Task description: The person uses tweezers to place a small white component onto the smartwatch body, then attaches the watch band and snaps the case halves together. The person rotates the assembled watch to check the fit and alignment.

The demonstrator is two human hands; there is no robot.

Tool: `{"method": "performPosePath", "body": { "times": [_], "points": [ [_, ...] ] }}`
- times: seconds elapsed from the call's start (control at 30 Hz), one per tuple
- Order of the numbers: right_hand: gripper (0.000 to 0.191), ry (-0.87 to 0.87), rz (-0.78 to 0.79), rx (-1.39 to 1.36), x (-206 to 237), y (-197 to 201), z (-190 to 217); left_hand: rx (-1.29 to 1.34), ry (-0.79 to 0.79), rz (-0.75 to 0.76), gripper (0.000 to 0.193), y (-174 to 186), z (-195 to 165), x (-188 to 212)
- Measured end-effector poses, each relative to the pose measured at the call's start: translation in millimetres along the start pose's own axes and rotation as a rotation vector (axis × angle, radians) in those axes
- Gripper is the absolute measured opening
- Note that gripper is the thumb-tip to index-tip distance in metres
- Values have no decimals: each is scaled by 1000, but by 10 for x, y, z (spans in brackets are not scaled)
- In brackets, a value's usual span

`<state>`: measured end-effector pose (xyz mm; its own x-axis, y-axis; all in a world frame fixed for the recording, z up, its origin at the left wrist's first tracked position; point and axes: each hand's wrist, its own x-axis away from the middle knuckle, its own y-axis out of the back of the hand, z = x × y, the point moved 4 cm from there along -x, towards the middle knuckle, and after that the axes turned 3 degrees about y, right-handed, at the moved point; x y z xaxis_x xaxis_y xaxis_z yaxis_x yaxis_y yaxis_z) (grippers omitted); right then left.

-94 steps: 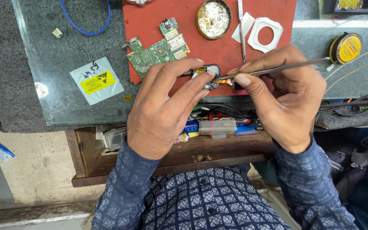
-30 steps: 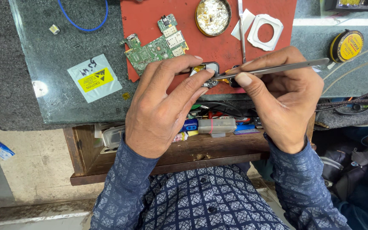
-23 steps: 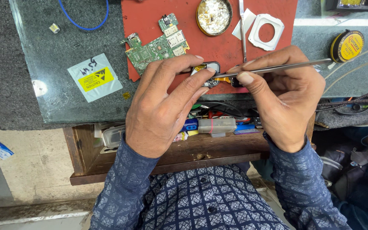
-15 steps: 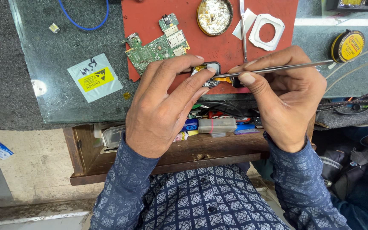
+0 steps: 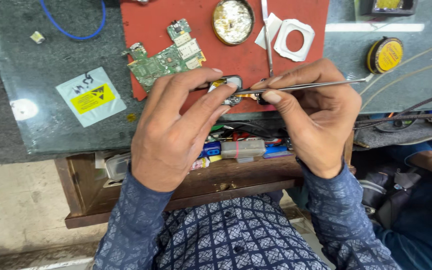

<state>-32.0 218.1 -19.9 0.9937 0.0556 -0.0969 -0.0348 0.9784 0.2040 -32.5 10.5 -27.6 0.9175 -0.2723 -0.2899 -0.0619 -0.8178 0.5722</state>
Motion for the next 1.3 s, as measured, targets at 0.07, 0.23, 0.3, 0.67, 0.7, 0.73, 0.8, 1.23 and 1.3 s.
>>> {"method": "performPosePath", "body": {
  "times": [0.07,0.23,0.3,0.67,0.7,0.73,0.8,1.23,1.3],
  "points": [
    [7,4,14,-9,13,19,-4,3,-4,-9,41,-8,-12,-18],
    [9,12,20,-42,20,-26,-15,-11,2,-20,40,34,14,4],
    [10,21,26,-35,15,-36,-9,-10,3,-21,41,31,25,4],
    [12,-11,44,3,15,-13,10,5,10,-22,38,39,33,1],
    [12,-12,46,5,14,-11,12,5,9,-21,37,34,31,2],
    [12,-13,49,8,13,-9,14,1,9,-22,37,28,32,3],
    [12,-12,52,14,5,-9,17,-8,8,-26,35,20,36,-2],
    [11,-33,83,16,-74,-1,90,27,6,-6,35,16,42,12],
    [11,-20,100,20,-79,-6,92,27,7,-2,35,10,47,12]
  ]
}}
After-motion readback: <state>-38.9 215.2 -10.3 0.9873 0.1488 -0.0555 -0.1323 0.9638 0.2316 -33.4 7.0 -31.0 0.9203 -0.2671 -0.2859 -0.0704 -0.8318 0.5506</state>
